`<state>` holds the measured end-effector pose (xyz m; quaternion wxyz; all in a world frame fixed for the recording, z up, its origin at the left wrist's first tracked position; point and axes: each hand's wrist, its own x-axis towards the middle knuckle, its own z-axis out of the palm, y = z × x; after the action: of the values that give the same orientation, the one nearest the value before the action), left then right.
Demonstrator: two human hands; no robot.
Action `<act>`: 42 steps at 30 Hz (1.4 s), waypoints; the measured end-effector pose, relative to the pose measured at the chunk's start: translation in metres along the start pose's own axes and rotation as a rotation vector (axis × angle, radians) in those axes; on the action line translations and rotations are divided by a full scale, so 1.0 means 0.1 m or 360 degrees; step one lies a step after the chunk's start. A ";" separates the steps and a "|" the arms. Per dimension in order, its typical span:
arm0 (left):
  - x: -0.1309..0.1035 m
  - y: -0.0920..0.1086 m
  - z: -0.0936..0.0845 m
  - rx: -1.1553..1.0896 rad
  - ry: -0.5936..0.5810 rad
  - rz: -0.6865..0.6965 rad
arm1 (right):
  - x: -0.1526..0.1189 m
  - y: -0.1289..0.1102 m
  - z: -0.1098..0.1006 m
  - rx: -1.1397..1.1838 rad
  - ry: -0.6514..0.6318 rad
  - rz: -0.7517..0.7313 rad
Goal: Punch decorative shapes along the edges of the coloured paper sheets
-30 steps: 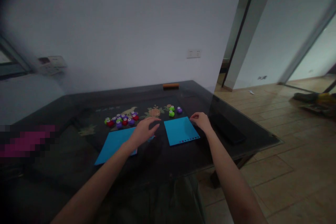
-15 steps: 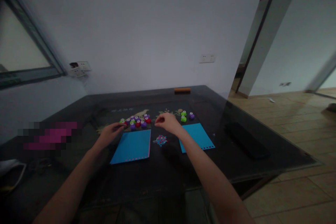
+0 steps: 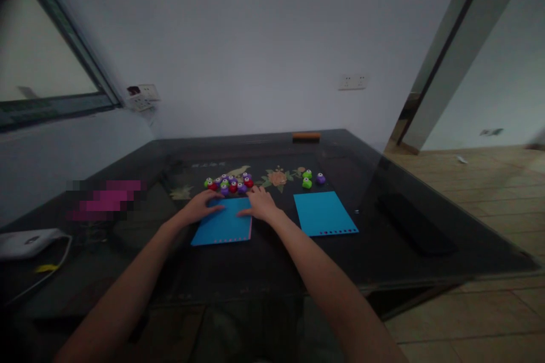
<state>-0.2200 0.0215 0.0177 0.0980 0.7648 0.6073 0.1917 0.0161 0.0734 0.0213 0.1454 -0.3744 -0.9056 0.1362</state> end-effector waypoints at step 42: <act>-0.03 -0.07 -0.17 -0.0348 0.0075 -0.0356 | 0.02 -0.08 0.08 0.0642 -0.0021 0.0047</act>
<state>-0.2336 0.0186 0.0295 0.1872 0.6724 0.6664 0.2624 0.0065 0.0682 0.0171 0.2095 -0.3499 -0.8554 0.3194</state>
